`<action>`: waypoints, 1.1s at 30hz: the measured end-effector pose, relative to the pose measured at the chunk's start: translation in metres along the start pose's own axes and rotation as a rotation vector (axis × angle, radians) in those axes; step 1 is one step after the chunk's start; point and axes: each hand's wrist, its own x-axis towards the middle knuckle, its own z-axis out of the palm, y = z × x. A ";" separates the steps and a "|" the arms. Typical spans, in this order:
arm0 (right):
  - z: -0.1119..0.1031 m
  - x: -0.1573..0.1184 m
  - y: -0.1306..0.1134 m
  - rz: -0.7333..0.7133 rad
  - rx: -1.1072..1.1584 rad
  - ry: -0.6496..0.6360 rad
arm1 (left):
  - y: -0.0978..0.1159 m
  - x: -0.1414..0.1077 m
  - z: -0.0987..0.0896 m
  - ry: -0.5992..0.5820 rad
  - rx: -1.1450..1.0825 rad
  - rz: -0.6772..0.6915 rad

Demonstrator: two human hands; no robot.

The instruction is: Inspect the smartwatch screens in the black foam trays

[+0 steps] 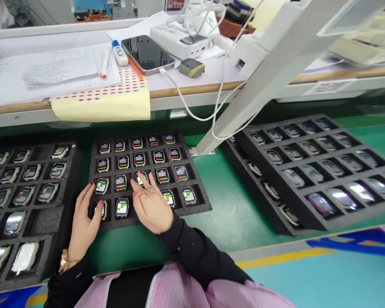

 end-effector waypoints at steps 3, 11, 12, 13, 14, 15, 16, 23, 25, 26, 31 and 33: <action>-0.014 -0.017 0.014 0.099 -0.008 0.091 | -0.001 0.001 0.000 -0.008 -0.003 -0.011; -0.045 -0.055 0.045 0.254 -0.099 0.338 | -0.002 0.003 0.000 0.000 0.001 0.005; -0.048 -0.057 0.047 0.265 -0.112 0.362 | -0.002 0.003 0.000 0.000 0.004 0.001; -0.049 -0.060 0.050 0.276 -0.123 0.381 | -0.002 0.004 0.000 0.000 0.007 -0.006; -0.051 -0.061 0.053 0.284 -0.133 0.397 | -0.002 0.004 0.001 -0.001 0.008 -0.013; -0.051 -0.063 0.056 0.290 -0.145 0.406 | -0.002 0.005 0.001 0.000 0.008 -0.020; -0.051 -0.064 0.059 0.296 -0.159 0.398 | -0.002 0.005 0.001 0.002 0.007 -0.024; -0.047 -0.062 0.071 0.330 -0.199 0.262 | -0.002 0.006 0.001 0.018 0.002 -0.014; -0.048 -0.060 0.070 0.314 -0.181 0.288 | -0.003 0.006 0.001 0.021 0.004 -0.008; -0.049 -0.059 0.068 0.305 -0.171 0.295 | -0.003 0.006 0.001 0.023 0.004 -0.004; -0.048 -0.052 0.056 0.214 -0.115 0.258 | -0.004 0.006 0.001 0.024 0.004 0.001; -0.046 -0.048 0.051 0.172 -0.090 0.247 | -0.003 0.007 0.001 0.025 0.003 -0.002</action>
